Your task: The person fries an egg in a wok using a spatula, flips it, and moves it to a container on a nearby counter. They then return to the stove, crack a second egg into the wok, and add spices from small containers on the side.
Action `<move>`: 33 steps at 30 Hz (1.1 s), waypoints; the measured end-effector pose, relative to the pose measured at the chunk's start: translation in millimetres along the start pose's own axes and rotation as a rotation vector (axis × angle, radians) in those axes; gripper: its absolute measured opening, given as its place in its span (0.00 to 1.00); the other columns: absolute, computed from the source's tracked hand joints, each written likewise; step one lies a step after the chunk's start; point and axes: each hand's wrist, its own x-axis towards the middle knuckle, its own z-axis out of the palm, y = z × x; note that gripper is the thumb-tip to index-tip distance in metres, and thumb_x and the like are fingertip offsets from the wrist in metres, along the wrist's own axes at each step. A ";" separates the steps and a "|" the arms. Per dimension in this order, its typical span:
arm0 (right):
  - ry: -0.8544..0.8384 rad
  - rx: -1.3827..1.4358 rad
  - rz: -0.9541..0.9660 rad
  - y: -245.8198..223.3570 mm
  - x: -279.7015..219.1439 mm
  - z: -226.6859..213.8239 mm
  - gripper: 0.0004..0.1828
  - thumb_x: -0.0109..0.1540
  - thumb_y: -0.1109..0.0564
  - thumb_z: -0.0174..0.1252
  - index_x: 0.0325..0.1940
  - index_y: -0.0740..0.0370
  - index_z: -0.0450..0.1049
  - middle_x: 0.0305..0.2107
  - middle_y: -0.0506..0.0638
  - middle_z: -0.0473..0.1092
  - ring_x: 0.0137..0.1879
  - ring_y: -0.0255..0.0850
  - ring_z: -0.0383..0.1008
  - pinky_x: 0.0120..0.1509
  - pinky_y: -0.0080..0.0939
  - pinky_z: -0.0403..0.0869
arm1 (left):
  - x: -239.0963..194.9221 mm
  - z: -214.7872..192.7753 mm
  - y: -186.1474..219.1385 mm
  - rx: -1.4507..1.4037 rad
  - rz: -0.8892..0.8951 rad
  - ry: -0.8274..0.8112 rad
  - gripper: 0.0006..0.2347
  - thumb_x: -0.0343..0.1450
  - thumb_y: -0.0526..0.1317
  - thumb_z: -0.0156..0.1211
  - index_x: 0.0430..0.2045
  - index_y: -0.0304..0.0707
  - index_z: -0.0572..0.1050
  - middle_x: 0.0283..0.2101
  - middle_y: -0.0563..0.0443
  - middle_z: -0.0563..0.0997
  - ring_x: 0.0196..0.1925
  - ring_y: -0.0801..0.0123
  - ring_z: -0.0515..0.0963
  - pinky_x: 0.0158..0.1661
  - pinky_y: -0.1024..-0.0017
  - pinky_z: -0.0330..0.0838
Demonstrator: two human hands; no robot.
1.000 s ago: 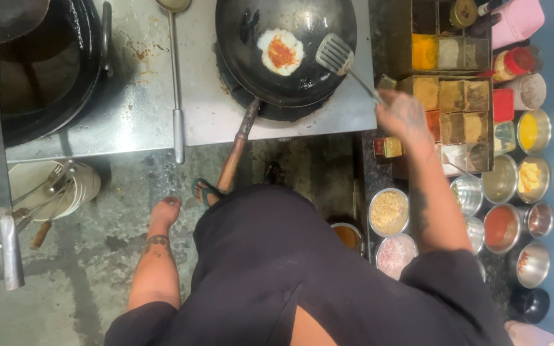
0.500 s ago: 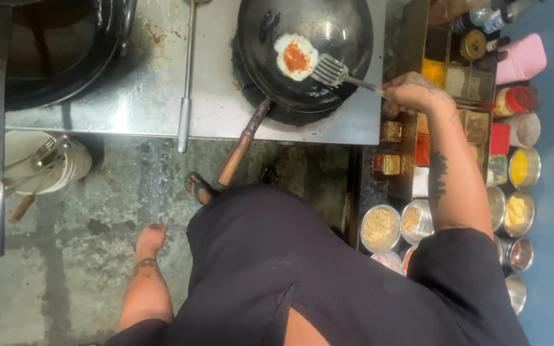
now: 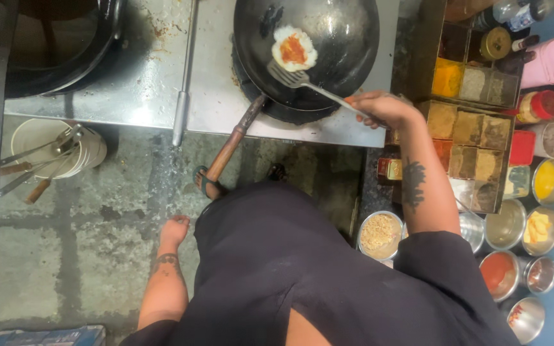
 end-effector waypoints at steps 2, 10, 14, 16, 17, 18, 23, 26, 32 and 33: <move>-0.161 0.092 -0.087 4.4 6.5 4.6 0.24 0.66 0.51 0.54 0.66 0.55 0.73 0.26 0.47 0.70 0.24 0.31 0.63 0.26 0.32 0.63 | -0.8 -0.4 5.7 -0.003 -0.001 -0.009 0.16 0.69 0.53 0.58 0.45 0.49 0.82 0.41 0.40 0.87 0.52 0.47 0.83 0.55 0.56 0.74; -0.010 -0.121 -0.019 -15.3 -54.9 -21.6 0.22 0.66 0.49 0.54 0.64 0.53 0.76 0.27 0.47 0.74 0.26 0.31 0.64 0.29 0.32 0.64 | -4.7 -0.6 11.3 0.024 0.040 0.061 0.17 0.69 0.54 0.60 0.45 0.49 0.83 0.45 0.35 0.84 0.53 0.42 0.81 0.53 0.55 0.74; 0.195 -0.341 -0.030 -36.1 -104.3 -43.5 0.23 0.67 0.49 0.56 0.66 0.51 0.76 0.30 0.49 0.75 0.29 0.33 0.66 0.32 0.35 0.66 | -5.6 0.8 8.6 0.044 0.021 0.036 0.18 0.69 0.54 0.60 0.45 0.47 0.83 0.44 0.35 0.85 0.53 0.43 0.82 0.54 0.55 0.74; 0.386 -0.538 0.080 -45.9 -116.2 -48.4 0.24 0.67 0.46 0.57 0.67 0.47 0.75 0.36 0.56 0.79 0.34 0.37 0.73 0.39 0.37 0.70 | -4.6 0.9 7.6 0.033 0.004 0.012 0.17 0.68 0.54 0.60 0.45 0.48 0.83 0.43 0.36 0.85 0.53 0.45 0.82 0.54 0.56 0.74; 0.388 -0.541 0.081 -48.3 -117.6 -48.0 0.24 0.67 0.46 0.57 0.67 0.47 0.75 0.36 0.56 0.79 0.34 0.37 0.73 0.39 0.37 0.70 | -4.1 0.4 6.4 0.006 0.008 -0.012 0.17 0.69 0.54 0.59 0.44 0.48 0.83 0.42 0.39 0.87 0.52 0.48 0.84 0.54 0.57 0.75; 0.430 -0.540 0.079 -49.0 -117.9 -48.3 0.24 0.67 0.46 0.56 0.67 0.48 0.74 0.41 0.56 0.78 0.36 0.41 0.75 0.42 0.39 0.72 | -2.3 -0.5 6.2 -0.020 0.016 -0.036 0.17 0.69 0.53 0.58 0.44 0.49 0.83 0.40 0.41 0.89 0.51 0.51 0.86 0.54 0.59 0.76; 0.515 -0.650 0.071 -42.1 -103.6 -30.4 0.24 0.66 0.43 0.53 0.66 0.45 0.72 0.50 0.51 0.76 0.46 0.41 0.78 0.49 0.46 0.76 | 5.3 -6.1 3.5 -0.010 -0.001 -0.024 0.15 0.69 0.52 0.58 0.44 0.51 0.83 0.42 0.42 0.87 0.51 0.49 0.84 0.54 0.58 0.74; 0.515 -0.667 -0.001 -41.6 -100.4 -18.2 0.23 0.64 0.48 0.56 0.64 0.50 0.78 0.48 0.56 0.78 0.53 0.45 0.75 0.62 0.47 0.69 | 11.1 -10.3 -0.1 0.032 0.001 -0.024 0.15 0.69 0.53 0.58 0.44 0.53 0.83 0.43 0.41 0.85 0.52 0.48 0.82 0.54 0.56 0.74; 0.459 -0.495 0.117 -50.1 -92.0 0.9 0.24 0.64 0.45 0.55 0.63 0.54 0.77 0.39 0.55 0.80 0.40 0.43 0.78 0.48 0.43 0.75 | 26.4 -21.4 -15.1 0.009 0.051 -0.032 0.15 0.69 0.53 0.59 0.44 0.50 0.84 0.42 0.40 0.87 0.52 0.47 0.84 0.53 0.56 0.75; 0.435 -0.449 0.110 -48.9 -88.7 3.4 0.25 0.64 0.45 0.57 0.62 0.55 0.77 0.37 0.56 0.79 0.37 0.42 0.76 0.43 0.42 0.74 | 28.3 -23.1 -17.7 -0.016 0.050 -0.032 0.16 0.70 0.53 0.60 0.44 0.48 0.83 0.41 0.39 0.88 0.51 0.48 0.84 0.53 0.57 0.76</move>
